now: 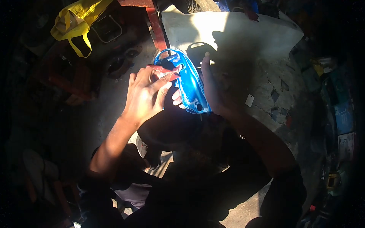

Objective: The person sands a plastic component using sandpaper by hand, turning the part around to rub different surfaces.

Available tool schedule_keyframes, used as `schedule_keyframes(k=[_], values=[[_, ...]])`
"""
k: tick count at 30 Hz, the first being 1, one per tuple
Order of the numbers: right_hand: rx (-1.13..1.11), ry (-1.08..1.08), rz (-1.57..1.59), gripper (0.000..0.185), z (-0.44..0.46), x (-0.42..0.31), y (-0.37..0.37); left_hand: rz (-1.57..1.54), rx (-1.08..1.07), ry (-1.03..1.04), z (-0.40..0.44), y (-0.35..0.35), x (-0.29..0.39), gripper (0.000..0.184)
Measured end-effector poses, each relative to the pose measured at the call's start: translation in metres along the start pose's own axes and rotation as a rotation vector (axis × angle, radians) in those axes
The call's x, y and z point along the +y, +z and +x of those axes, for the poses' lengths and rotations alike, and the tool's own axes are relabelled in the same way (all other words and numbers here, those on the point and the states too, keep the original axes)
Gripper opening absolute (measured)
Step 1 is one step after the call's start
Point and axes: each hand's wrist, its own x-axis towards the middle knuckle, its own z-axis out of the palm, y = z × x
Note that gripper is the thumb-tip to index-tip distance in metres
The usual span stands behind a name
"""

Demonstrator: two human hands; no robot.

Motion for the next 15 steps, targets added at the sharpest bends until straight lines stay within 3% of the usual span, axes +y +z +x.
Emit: schedule_keyframes(k=[1,3,5,6,8,10,12,15], values=[[0.312,-0.025,-0.068,0.098,0.001,0.006,0.011,-0.087,-0.060,0.035,-0.004,0.000,0.001,0.035],[0.652,-0.068,-0.221,0.105,0.007,0.007,0.021,-0.230,-0.079,0.175,-0.008,0.004,0.015,0.033],[0.745,0.003,-0.417,0.106,0.000,0.013,-0.001,-0.159,-0.106,0.203,-0.009,0.007,0.019,0.033],[0.662,0.016,-0.350,0.108,-0.001,0.012,0.001,-0.109,-0.083,0.182,-0.004,0.005,0.017,0.032],[0.559,0.057,-0.239,0.110,-0.001,0.008,0.010,-0.003,-0.030,-0.064,0.006,0.001,0.002,0.028],[0.516,0.107,-0.153,0.112,0.001,0.004,0.023,-0.031,-0.037,-0.114,0.007,0.000,-0.008,0.029],[0.501,0.071,-0.190,0.113,0.003,0.003,0.024,-0.153,0.001,0.004,0.004,0.004,0.003,0.033],[0.493,0.097,-0.275,0.113,0.004,-0.001,0.030,-0.086,-0.047,-0.037,0.004,0.005,0.009,0.033]])
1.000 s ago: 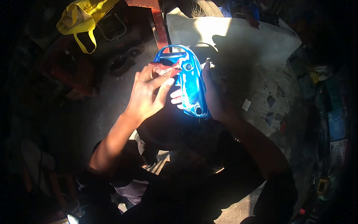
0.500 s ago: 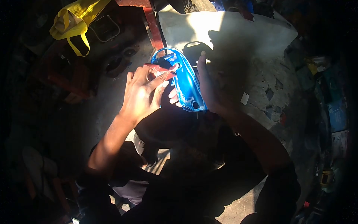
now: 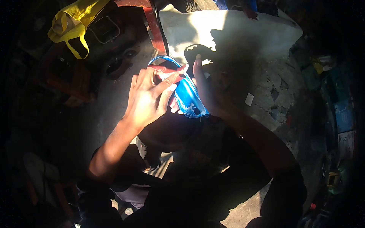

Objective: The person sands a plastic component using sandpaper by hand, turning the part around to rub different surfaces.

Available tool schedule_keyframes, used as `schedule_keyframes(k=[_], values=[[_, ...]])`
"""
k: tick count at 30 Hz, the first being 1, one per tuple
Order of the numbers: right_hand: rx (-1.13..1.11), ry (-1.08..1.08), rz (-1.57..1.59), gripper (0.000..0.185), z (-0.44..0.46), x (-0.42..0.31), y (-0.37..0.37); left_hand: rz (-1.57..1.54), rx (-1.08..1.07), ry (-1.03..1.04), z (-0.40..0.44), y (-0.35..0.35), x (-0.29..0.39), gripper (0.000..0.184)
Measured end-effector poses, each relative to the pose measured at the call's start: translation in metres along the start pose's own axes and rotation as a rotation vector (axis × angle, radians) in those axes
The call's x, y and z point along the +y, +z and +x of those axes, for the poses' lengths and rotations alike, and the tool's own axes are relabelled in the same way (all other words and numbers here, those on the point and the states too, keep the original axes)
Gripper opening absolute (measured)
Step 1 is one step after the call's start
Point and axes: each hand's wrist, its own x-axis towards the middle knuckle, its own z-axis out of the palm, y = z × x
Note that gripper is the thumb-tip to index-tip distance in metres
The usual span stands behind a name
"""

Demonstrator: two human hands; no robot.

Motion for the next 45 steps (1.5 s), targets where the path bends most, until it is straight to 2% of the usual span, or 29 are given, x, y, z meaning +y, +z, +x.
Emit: schedule_keyframes(k=[3,5,6,7,8,10,11,13,15,17,19,21,23,25,27,29,31,32,35,37,39,40,41,43,44,45], values=[[-0.064,0.062,0.110,0.112,0.004,0.002,0.008,-0.051,0.003,-0.266,0.008,-0.003,-0.018,0.028],[0.074,0.152,0.072,0.107,0.001,-0.003,0.021,-0.049,0.040,-0.048,-0.001,0.000,-0.017,0.028],[0.010,0.042,0.062,0.106,0.005,0.001,0.020,-0.156,-0.020,0.034,-0.003,0.000,-0.008,0.028],[0.014,0.043,0.059,0.106,0.011,0.006,0.020,-0.158,0.015,0.101,-0.005,0.004,0.003,0.027],[0.237,-0.049,0.007,0.106,0.018,0.012,0.021,-0.110,0.013,0.068,-0.004,0.003,0.005,0.026],[0.017,0.007,0.044,0.106,0.008,0.005,0.018,-0.002,0.022,-0.067,0.001,-0.004,0.000,0.026],[0.089,0.050,0.029,0.106,0.004,0.001,0.025,-0.028,0.031,-0.212,0.005,-0.002,-0.012,0.026],[0.065,0.090,0.110,0.108,0.003,-0.004,0.032,-0.017,-0.022,-0.247,0.005,-0.008,-0.021,0.024],[0.086,-0.024,0.047,0.108,0.013,0.010,0.027,-0.161,0.021,-0.049,-0.003,-0.005,-0.004,0.022],[0.082,-0.218,-0.259,0.108,0.015,0.001,0.022,-0.120,0.020,0.055,-0.004,-0.003,0.011,0.022],[0.027,-0.051,-0.145,0.107,0.013,0.007,0.020,-0.021,-0.028,-0.171,0.003,-0.010,0.007,0.021],[0.065,-0.047,-0.056,0.107,0.011,0.009,0.029,-0.065,0.119,-0.313,0.010,-0.007,-0.016,0.021],[0.078,0.040,-0.034,0.107,0.013,0.012,0.028,-0.082,0.081,-0.216,0.006,-0.007,-0.020,0.020],[0.125,-0.134,-0.307,0.100,0.003,0.006,0.032,-0.232,0.050,-0.069,0.000,-0.006,0.000,0.016],[0.105,-0.114,-0.348,0.097,0.005,0.007,0.023,-0.124,0.032,-0.037,-0.001,-0.009,0.015,0.017],[0.094,-0.042,-0.327,0.094,0.008,0.011,0.015,-0.036,0.034,-0.230,0.008,-0.013,0.004,0.022],[0.108,-0.037,-0.374,0.093,0.007,0.007,0.020,-0.066,0.098,-0.311,0.014,-0.012,-0.014,0.022],[0.114,-0.044,-0.392,0.093,0.007,0.007,0.020,-0.182,0.030,-0.329,0.011,-0.013,-0.013,0.022],[0.134,-0.058,-0.439,0.094,0.007,0.003,0.020,-0.212,0.024,-0.073,-0.002,-0.004,0.010,0.020],[0.273,-0.014,-0.529,0.091,0.005,0.003,0.021,-0.193,0.049,-0.074,0.002,-0.007,0.013,0.020],[0.288,0.002,-0.596,0.089,0.005,0.005,0.016,-0.045,0.034,-0.297,0.013,-0.017,0.002,0.020],[0.265,-0.007,-0.636,0.089,0.006,0.004,0.013,-0.121,0.055,-0.349,0.014,-0.017,-0.004,0.020],[0.272,-0.018,-0.637,0.089,0.004,0.002,0.016,-0.145,0.084,-0.180,0.005,-0.007,-0.005,0.019],[0.389,-0.204,-0.757,0.088,-0.001,-0.004,0.029,-0.216,0.099,-0.039,-0.001,-0.001,0.014,0.019],[0.427,-0.264,-0.799,0.089,-0.001,-0.005,0.029,-0.142,0.101,-0.053,-0.001,0.001,0.014,0.019],[0.381,-0.134,-0.675,0.087,0.002,-0.004,0.022,-0.061,0.107,-0.089,0.006,-0.006,0.013,0.017]])
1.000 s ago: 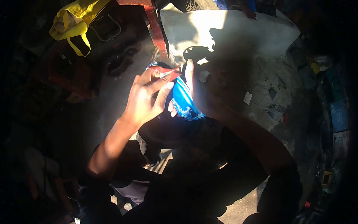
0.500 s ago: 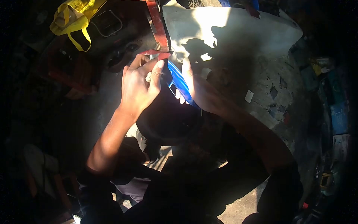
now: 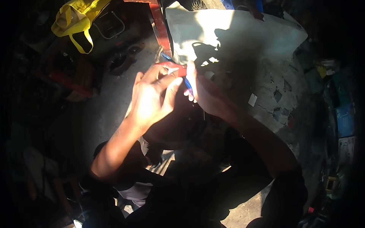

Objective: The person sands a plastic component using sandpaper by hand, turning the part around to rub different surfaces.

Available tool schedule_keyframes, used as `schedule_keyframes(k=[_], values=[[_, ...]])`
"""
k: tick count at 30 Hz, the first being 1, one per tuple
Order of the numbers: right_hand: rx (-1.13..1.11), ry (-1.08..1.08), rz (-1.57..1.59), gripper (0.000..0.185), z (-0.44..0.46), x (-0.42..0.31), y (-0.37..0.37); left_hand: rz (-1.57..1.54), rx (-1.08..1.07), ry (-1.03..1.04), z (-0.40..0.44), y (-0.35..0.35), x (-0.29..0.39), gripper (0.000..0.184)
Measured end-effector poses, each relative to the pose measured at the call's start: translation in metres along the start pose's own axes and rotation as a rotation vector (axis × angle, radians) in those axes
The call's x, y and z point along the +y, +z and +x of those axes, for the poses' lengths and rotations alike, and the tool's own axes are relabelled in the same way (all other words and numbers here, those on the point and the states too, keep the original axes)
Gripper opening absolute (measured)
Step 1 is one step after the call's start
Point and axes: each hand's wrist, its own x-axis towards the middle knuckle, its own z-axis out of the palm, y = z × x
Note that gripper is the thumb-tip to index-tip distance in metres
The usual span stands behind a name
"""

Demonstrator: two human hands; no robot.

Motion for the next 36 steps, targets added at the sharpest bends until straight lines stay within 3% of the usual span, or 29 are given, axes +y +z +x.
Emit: schedule_keyframes(k=[1,3,4,6,7,10,12,15,16,18,19,20,22,24,25,26,28,29,30,32,34,36], values=[[-0.080,0.128,0.110,0.086,0.002,0.005,0.000,-0.025,-0.016,-0.141,0.006,-0.004,-0.007,0.017],[-0.079,0.105,0.096,0.086,0.001,0.005,0.003,-0.124,-0.048,-0.325,0.015,-0.010,-0.017,0.018],[-0.074,0.078,0.073,0.085,0.000,0.001,0.003,-0.123,-0.048,-0.320,0.011,-0.008,-0.016,0.018],[-0.051,0.041,0.044,0.084,-0.007,-0.003,0.000,-0.291,0.008,-0.030,0.001,0.002,-0.007,0.018],[-0.057,0.028,-0.023,0.084,-0.005,0.004,-0.002,-0.207,0.022,0.038,-0.004,0.004,0.002,0.015],[-0.075,0.056,-0.019,0.084,-0.002,0.006,0.001,-0.047,-0.010,-0.158,0.005,-0.005,-0.006,0.017],[-0.066,0.088,0.059,0.084,-0.002,0.006,0.004,-0.157,-0.009,-0.329,0.014,-0.008,-0.018,0.019],[-0.076,0.074,0.021,0.086,-0.005,0.003,0.001,-0.368,-0.010,-0.069,0.000,0.004,-0.010,0.018],[-0.077,0.075,0.014,0.086,-0.004,0.002,-0.001,-0.280,-0.012,0.046,-0.005,0.005,-0.001,0.018],[-0.069,0.166,0.070,0.087,0.002,0.004,-0.003,-0.142,-0.039,-0.043,-0.002,-0.001,0.000,0.017],[-0.068,0.215,0.104,0.088,0.002,0.006,-0.001,-0.043,-0.081,-0.184,0.005,-0.010,-0.001,0.019],[-0.074,0.216,0.108,0.088,0.001,0.007,0.002,-0.129,-0.016,-0.302,0.011,-0.009,-0.011,0.018],[-0.096,0.206,0.135,0.087,0.002,0.005,0.001,-0.301,-0.050,-0.338,0.009,-0.012,-0.013,0.016],[-0.063,0.250,0.117,0.087,-0.003,0.000,0.001,-0.307,-0.073,-0.015,-0.008,0.001,-0.005,0.015],[0.010,0.095,-0.016,0.087,-0.007,-0.002,0.002,-0.249,-0.052,-0.003,-0.012,0.008,0.004,0.019],[-0.002,0.177,0.106,0.085,-0.004,-0.001,0.004,-0.175,-0.033,-0.002,-0.013,0.010,0.005,0.018],[-0.018,0.266,0.225,0.083,0.002,0.003,0.007,-0.067,-0.043,-0.202,0.002,-0.003,-0.003,0.018],[-0.049,0.267,0.225,0.081,0.006,0.008,0.005,-0.084,0.056,-0.132,0.000,0.001,-0.006,0.018],[-0.080,0.268,0.225,0.078,0.006,0.005,0.005,-0.148,0.029,-0.320,0.007,-0.004,-0.014,0.018],[-0.049,0.288,0.256,0.079,0.000,-0.007,0.008,-0.331,-0.049,-0.356,0.006,-0.006,-0.014,0.019],[-0.012,0.307,0.265,0.081,0.000,-0.011,0.004,-0.344,-0.099,-0.002,-0.012,0.010,0.006,0.022],[0.035,0.168,0.157,0.081,0.001,0.001,0.007,-0.120,-0.099,-0.067,-0.009,0.007,0.000,0.022]])
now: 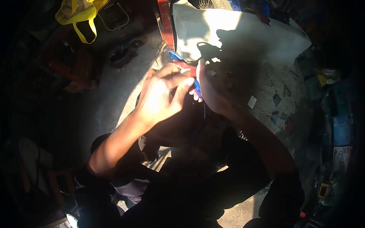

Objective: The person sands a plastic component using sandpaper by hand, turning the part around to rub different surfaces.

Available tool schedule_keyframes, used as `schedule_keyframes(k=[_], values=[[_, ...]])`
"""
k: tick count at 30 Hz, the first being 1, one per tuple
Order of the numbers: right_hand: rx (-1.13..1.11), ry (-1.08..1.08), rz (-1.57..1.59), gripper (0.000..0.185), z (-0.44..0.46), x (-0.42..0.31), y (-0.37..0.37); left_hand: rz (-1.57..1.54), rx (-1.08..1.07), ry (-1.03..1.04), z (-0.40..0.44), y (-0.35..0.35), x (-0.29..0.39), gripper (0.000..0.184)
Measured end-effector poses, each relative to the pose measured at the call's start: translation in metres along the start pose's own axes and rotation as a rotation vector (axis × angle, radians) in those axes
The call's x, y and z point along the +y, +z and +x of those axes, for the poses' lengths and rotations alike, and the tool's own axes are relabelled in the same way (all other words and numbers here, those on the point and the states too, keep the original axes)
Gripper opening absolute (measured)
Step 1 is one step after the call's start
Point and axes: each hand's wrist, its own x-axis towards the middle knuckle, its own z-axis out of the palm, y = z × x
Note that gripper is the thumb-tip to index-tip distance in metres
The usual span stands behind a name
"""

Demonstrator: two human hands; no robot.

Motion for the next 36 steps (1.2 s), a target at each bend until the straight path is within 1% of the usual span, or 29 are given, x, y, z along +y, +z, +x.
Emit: schedule_keyframes(k=[2,3,4,6,7,8,10,11,12,13,14,15,16,18,19,20,22,23,24,25,26,28,29,30,32,33,34,35,36], values=[[0.027,-0.097,-0.062,0.082,0.001,0.007,0.002,-0.042,0.084,-0.124,0.009,-0.009,-0.001,0.023],[-0.052,-0.032,0.036,0.081,0.004,0.007,0.000,-0.074,0.129,-0.221,0.015,-0.013,-0.013,0.024],[-0.087,-0.012,0.055,0.082,0.004,0.005,-0.002,-0.094,0.055,-0.285,0.018,-0.021,-0.013,0.022],[-0.157,0.030,0.089,0.083,0.003,0.001,-0.005,-0.279,0.089,-0.055,0.008,-0.003,-0.017,0.021],[-0.028,0.000,-0.065,0.085,-0.003,-0.008,-0.002,-0.261,0.018,0.127,-0.001,0.005,0.000,0.020],[-0.007,-0.018,-0.058,0.085,0.000,0.001,0.000,-0.117,0.062,0.122,-0.005,0.006,0.001,0.020],[-0.096,0.021,0.046,0.087,0.009,0.013,-0.004,-0.031,0.067,-0.147,0.010,-0.011,-0.003,0.020],[-0.129,0.029,0.085,0.087,0.011,0.015,-0.006,-0.141,0.130,-0.253,0.016,-0.012,-0.015,0.023],[-0.106,0.026,0.091,0.088,0.009,0.012,-0.004,-0.165,0.109,-0.261,0.018,-0.015,-0.018,0.023],[-0.083,0.023,0.097,0.089,0.007,0.009,-0.001,-0.208,0.095,-0.139,0.014,-0.010,-0.015,0.021],[-0.036,-0.033,0.008,0.088,0.005,0.007,-0.001,-0.250,0.085,-0.013,0.005,-0.002,-0.011,0.020],[0.016,-0.084,-0.084,0.088,0.002,0.005,0.000,-0.249,-0.031,0.058,-0.004,0.005,-0.004,0.020],[0.073,-0.129,-0.178,0.088,0.000,0.003,0.001,-0.230,-0.034,0.040,-0.008,0.004,0.011,0.020],[0.019,-0.118,-0.072,0.091,0.006,0.010,-0.001,-0.036,-0.052,-0.093,0.001,-0.006,0.009,0.021],[-0.094,-0.013,0.018,0.093,0.004,0.006,-0.005,-0.173,0.021,-0.229,0.011,-0.013,0.003,0.023],[-0.146,0.028,0.054,0.095,0.005,0.005,-0.006,-0.167,0.006,-0.407,0.019,-0.024,0.000,0.023],[-0.169,0.044,0.068,0.097,0.008,0.008,-0.006,-0.316,0.144,-0.201,0.013,-0.009,-0.011,0.022],[-0.172,0.051,0.065,0.097,0.010,0.011,-0.006,-0.316,0.049,-0.091,0.006,0.000,-0.011,0.021],[-0.069,-0.085,0.012,0.097,0.013,0.016,0.000,-0.315,-0.046,0.014,-0.001,0.002,0.001,0.021],[-0.026,-0.150,-0.018,0.096,0.014,0.019,-0.001,-0.217,-0.010,0.087,-0.006,0.006,0.010,0.022],[0.020,-0.214,-0.049,0.096,0.014,0.022,-0.002,-0.218,-0.005,0.080,-0.005,0.006,0.007,0.022],[-0.057,-0.043,-0.018,0.094,0.005,0.008,-0.005,-0.212,0.066,-0.209,0.011,-0.008,0.000,0.023],[-0.082,0.016,-0.004,0.094,0.002,0.007,-0.004,-0.196,0.146,-0.249,0.018,-0.010,-0.016,0.026],[-0.118,0.037,0.017,0.092,0.002,0.011,-0.004,-0.298,0.041,-0.505,0.023,-0.023,-0.013,0.028],[-0.188,0.068,0.048,0.087,0.004,0.011,-0.006,-0.463,0.099,-0.337,0.012,-0.008,-0.021,0.028],[-0.143,0.092,-0.012,0.086,-0.007,-0.007,-0.003,-0.401,-0.051,-0.322,0.008,-0.016,-0.007,0.025],[-0.140,0.089,-0.014,0.086,-0.011,-0.011,-0.001,-0.399,0.024,0.004,0.006,-0.004,-0.003,0.021],[-0.036,-0.020,-0.093,0.086,-0.013,-0.012,0.001,-0.390,-0.041,-0.018,0.000,0.002,-0.003,0.020],[-0.054,-0.023,-0.069,0.086,-0.011,-0.006,-0.001,-0.382,-0.106,-0.045,-0.004,0.001,0.002,0.020]])
